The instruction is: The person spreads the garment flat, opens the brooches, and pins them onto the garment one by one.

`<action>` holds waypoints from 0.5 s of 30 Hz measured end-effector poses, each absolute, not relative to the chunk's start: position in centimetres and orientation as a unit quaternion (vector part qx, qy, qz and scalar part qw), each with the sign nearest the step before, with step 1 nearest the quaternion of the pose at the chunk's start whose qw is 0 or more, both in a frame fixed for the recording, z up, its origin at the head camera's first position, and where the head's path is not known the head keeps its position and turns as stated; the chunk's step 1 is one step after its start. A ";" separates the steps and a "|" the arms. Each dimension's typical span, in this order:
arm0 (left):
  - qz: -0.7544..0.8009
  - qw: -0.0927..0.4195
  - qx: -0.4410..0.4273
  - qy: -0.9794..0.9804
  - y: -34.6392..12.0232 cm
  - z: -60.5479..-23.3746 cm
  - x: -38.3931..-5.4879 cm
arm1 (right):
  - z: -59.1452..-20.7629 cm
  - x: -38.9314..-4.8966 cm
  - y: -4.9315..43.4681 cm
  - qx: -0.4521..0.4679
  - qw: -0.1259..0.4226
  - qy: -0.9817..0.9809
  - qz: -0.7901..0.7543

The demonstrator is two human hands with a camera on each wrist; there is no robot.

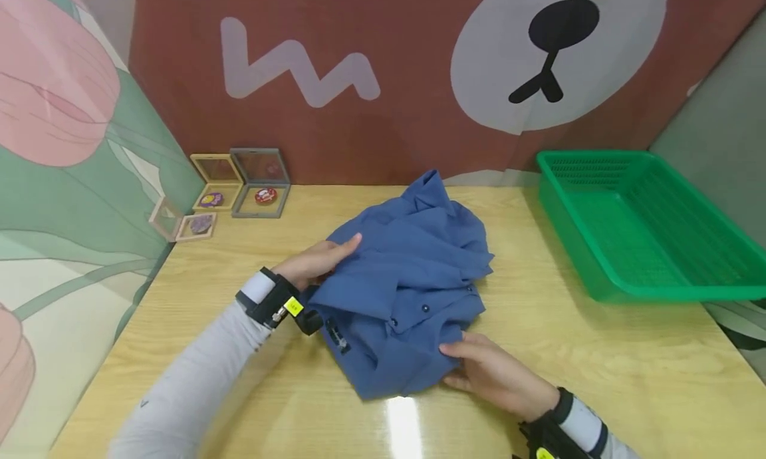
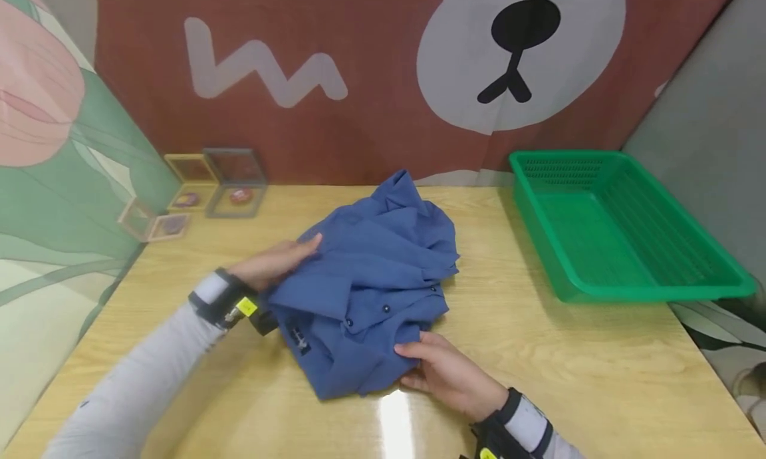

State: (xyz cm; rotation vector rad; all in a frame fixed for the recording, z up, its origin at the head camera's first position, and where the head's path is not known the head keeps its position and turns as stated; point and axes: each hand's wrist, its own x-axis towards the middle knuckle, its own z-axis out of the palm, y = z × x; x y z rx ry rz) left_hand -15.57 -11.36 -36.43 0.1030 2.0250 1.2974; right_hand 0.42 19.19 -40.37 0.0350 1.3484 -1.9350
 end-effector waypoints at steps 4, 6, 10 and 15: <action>0.518 0.400 0.083 0.751 -11.2 -36.3 -14.9 | -39.5 0.4 20.1 0.021 0.353 0.548 -0.758; 0.538 0.404 0.101 0.733 -11.3 -36.4 -14.5 | -38.9 0.4 20.8 0.032 0.341 0.555 -0.758; 0.578 0.385 0.105 0.712 -11.4 -36.5 -14.1 | -37.8 -0.3 22.3 0.044 0.305 0.552 -0.775; 0.635 0.335 0.080 0.692 -11.4 -35.8 -14.2 | -35.9 -1.9 24.1 0.030 0.244 0.491 -0.835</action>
